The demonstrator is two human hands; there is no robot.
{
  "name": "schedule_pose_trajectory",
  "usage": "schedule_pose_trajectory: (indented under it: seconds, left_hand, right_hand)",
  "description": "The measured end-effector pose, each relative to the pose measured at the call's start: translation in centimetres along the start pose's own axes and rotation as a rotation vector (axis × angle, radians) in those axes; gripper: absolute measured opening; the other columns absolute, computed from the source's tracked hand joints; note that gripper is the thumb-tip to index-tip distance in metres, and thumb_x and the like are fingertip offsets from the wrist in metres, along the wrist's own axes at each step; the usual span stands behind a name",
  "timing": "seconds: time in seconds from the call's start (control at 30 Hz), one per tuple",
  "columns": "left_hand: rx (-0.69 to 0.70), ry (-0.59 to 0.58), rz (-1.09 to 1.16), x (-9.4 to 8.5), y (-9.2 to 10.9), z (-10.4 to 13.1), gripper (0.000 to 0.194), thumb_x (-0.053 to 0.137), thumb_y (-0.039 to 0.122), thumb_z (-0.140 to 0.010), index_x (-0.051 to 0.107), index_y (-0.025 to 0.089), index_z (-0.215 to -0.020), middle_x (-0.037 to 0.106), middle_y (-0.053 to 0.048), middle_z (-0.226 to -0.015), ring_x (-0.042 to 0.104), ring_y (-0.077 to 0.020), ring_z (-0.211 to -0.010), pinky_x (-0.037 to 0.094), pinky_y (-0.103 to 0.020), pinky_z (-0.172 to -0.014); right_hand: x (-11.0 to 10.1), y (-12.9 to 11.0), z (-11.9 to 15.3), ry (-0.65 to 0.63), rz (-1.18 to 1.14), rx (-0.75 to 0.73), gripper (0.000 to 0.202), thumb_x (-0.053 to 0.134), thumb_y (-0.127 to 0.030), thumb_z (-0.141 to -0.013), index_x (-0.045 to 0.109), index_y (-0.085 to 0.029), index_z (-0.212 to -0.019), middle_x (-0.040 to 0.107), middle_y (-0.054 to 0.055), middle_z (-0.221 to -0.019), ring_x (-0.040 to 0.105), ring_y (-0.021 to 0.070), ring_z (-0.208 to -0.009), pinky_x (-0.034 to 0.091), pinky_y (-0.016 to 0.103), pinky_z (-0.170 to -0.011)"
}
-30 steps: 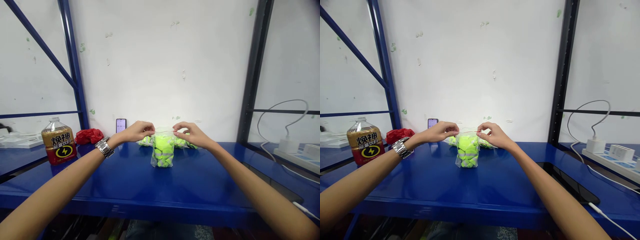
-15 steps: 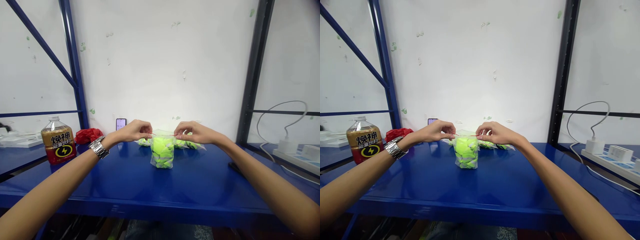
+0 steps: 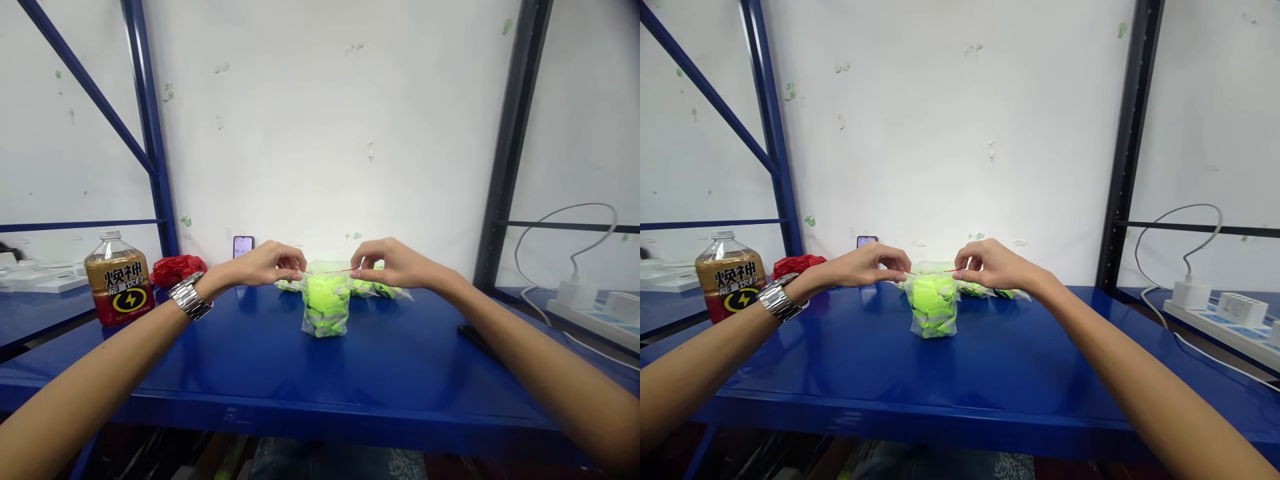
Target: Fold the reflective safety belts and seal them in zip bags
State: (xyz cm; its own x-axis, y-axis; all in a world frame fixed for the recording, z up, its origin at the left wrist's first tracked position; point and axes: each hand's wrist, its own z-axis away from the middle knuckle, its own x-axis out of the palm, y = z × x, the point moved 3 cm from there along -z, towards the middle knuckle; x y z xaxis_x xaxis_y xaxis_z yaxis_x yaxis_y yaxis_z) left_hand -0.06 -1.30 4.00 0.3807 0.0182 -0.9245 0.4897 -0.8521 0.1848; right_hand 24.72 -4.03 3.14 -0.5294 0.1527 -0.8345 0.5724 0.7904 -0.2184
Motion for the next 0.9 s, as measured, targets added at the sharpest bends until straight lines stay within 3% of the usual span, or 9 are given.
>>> schedule_pose_trajectory:
  seconds: [0.17,0.43,0.57,0.77,0.9]
  left_hand:
    - [-0.01,0.091,-0.034,-0.4,0.1,0.0,0.026,0.066,0.041,-0.08,0.067,0.016,-0.087,0.069,-0.004,-0.079,0.063,-0.0148,-0.074,0.046,-0.024,-0.066]
    - [-0.014,0.035,0.335,0.4,-1.4,0.0,0.019,0.061,0.033,-0.085,0.06,0.014,-0.088,0.069,-0.006,-0.08,0.064,-0.0139,-0.074,0.05,-0.026,-0.068]
    - [-0.024,0.099,0.401,1.0,-2.1,-0.1,0.016,0.061,0.03,-0.085,0.058,0.014,-0.087,0.067,-0.005,-0.079,0.064,-0.0136,-0.076,0.05,-0.028,-0.071]
    - [-0.005,0.279,0.183,1.9,-2.1,-0.3,0.014,0.057,0.03,-0.087,0.057,0.016,-0.087,0.061,-0.001,-0.077,0.056,-0.0106,-0.069,0.043,-0.023,-0.062]
    - [0.079,0.343,-0.079,2.3,-1.6,-0.4,0.006,0.051,0.02,-0.088,0.055,0.017,-0.084,0.06,0.001,-0.073,0.053,-0.0097,-0.064,0.039,-0.022,-0.061]
  right_hand:
    - [-0.1,0.0,0.0,0.031,0.087,-0.014,0.022,0.063,-0.038,-0.083,0.068,-0.017,-0.082,0.071,0.005,-0.077,0.066,0.0176,-0.072,0.049,0.028,-0.067]
    - [0.5,0.9,0.3,0.08,0.043,-0.013,0.02,0.061,-0.035,-0.085,0.065,-0.017,-0.079,0.069,0.004,-0.073,0.064,0.0158,-0.067,0.047,0.027,-0.062]
    - [0.7,1.3,0.7,0.146,-0.016,-0.018,0.021,0.062,-0.037,-0.084,0.065,-0.017,-0.077,0.068,0.004,-0.07,0.063,0.0157,-0.065,0.047,0.028,-0.061]
    - [1.3,2.2,1.0,0.216,-0.107,0.029,0.019,0.064,-0.036,-0.081,0.064,-0.017,-0.079,0.068,0.006,-0.074,0.064,0.0175,-0.068,0.05,0.03,-0.063]
    - [1.8,2.6,1.1,0.284,-0.166,0.009,0.019,0.062,-0.035,-0.082,0.062,-0.017,-0.078,0.064,0.004,-0.069,0.061,0.016,-0.063,0.049,0.03,-0.06]
